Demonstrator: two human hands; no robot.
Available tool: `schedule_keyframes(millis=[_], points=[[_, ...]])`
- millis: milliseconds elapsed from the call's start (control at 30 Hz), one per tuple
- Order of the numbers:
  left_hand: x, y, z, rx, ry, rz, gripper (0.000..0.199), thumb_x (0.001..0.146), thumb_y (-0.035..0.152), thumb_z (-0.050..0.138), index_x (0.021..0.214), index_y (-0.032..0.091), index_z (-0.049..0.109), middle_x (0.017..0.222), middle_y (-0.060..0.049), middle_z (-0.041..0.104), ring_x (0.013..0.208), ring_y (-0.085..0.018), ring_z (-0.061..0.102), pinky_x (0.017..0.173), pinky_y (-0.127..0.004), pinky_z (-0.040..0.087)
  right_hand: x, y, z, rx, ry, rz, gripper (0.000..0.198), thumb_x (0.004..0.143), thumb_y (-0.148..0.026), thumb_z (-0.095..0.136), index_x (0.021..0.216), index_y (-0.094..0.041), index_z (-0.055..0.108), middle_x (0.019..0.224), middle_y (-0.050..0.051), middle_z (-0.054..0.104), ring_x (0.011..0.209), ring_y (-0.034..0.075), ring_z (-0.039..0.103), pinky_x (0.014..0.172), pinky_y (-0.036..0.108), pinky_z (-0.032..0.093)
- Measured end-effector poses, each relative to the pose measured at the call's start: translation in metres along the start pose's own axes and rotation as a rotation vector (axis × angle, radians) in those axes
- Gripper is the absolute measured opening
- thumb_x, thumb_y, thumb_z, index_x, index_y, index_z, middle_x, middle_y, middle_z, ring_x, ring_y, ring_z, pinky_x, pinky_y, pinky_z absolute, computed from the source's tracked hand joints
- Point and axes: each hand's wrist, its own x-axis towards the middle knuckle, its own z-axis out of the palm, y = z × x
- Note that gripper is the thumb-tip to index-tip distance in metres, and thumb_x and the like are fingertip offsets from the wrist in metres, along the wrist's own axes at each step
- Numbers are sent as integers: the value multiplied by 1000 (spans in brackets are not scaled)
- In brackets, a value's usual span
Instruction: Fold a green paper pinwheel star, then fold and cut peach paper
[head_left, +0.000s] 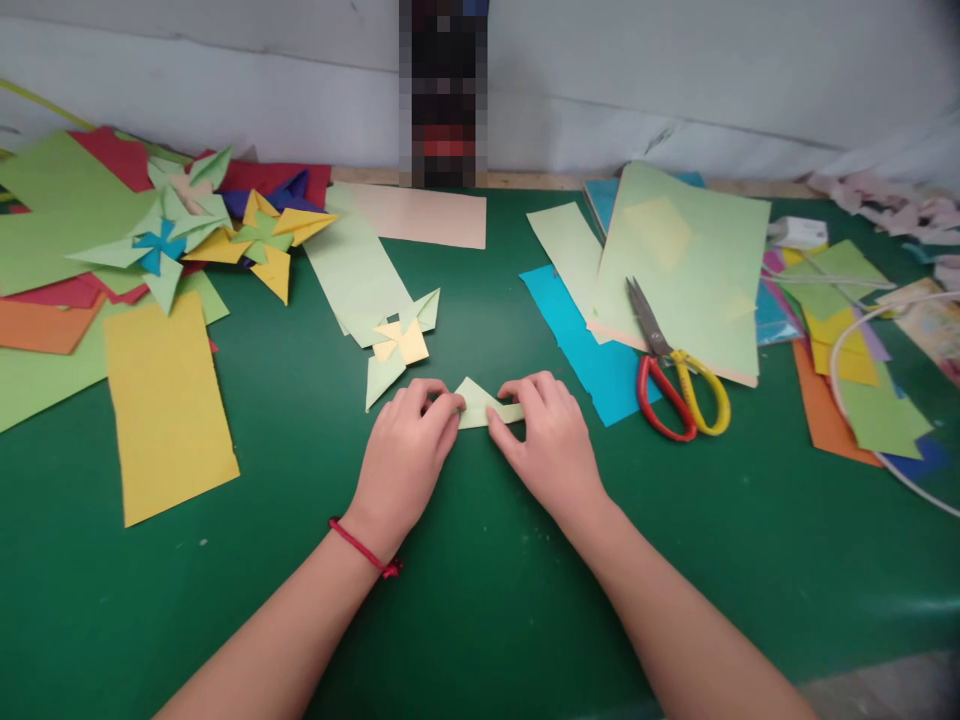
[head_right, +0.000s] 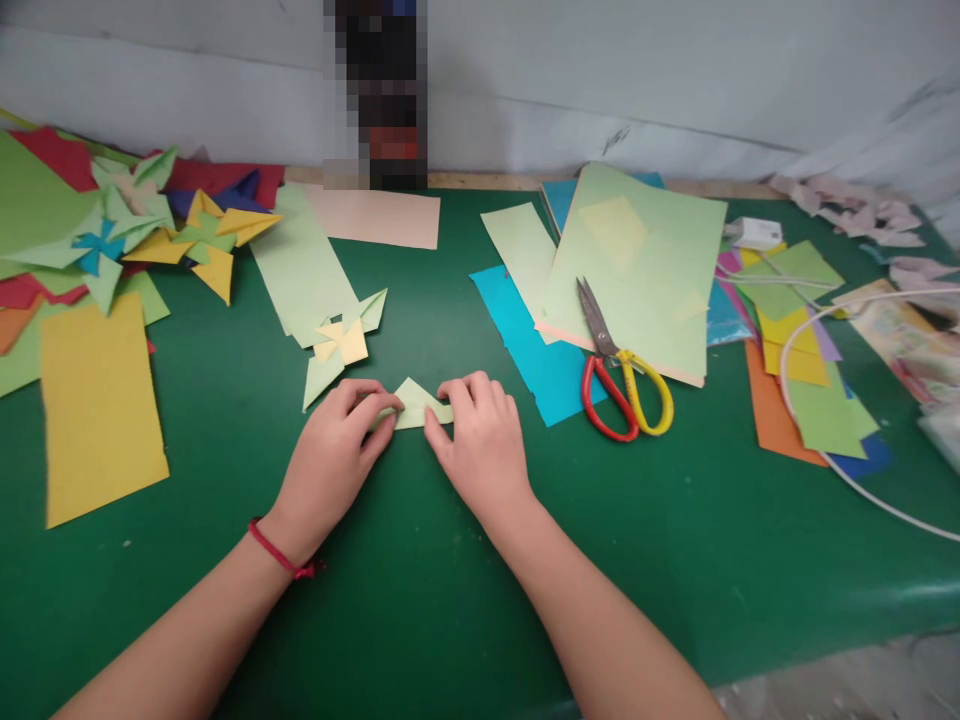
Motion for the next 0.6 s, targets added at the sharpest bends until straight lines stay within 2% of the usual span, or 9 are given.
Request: schedule_keyframes(millis=[133,200,367,600], points=[[0,1,0,63,28,12,14,87,20,47,95,19,58,97,-6,56,84,-18,52,72,-32,41,-2,-9,1,-69,21,-2,29,82,-43,51,93,-17,54,90,9,54,80,23,47,68,34,36],[-1,4,-1,122,56,23,13,86,20,48,94,20,59,96,-5,58,86,-19,52,76,-35,38,-3,-11,1,-87,20,-18,29,82,-43,49,93,-17,54,90,9,54,80,23,47,68,34,35],[-5,10,0,230,105,25,13,86,17,48,92,22,59,95,-3,61,87,-20,53,84,-41,28,-3,-12,1,-77,13,-15,17,80,-30,50,91,-18,54,90,8,53,81,22,47,68,34,34],[-5,8,1,205,83,51,17,86,14,46,96,21,59,95,-4,61,88,-19,53,86,-39,28,-1,-8,1,-14,-33,19,13,76,-12,48,85,-19,53,88,4,55,81,20,48,67,32,34]])
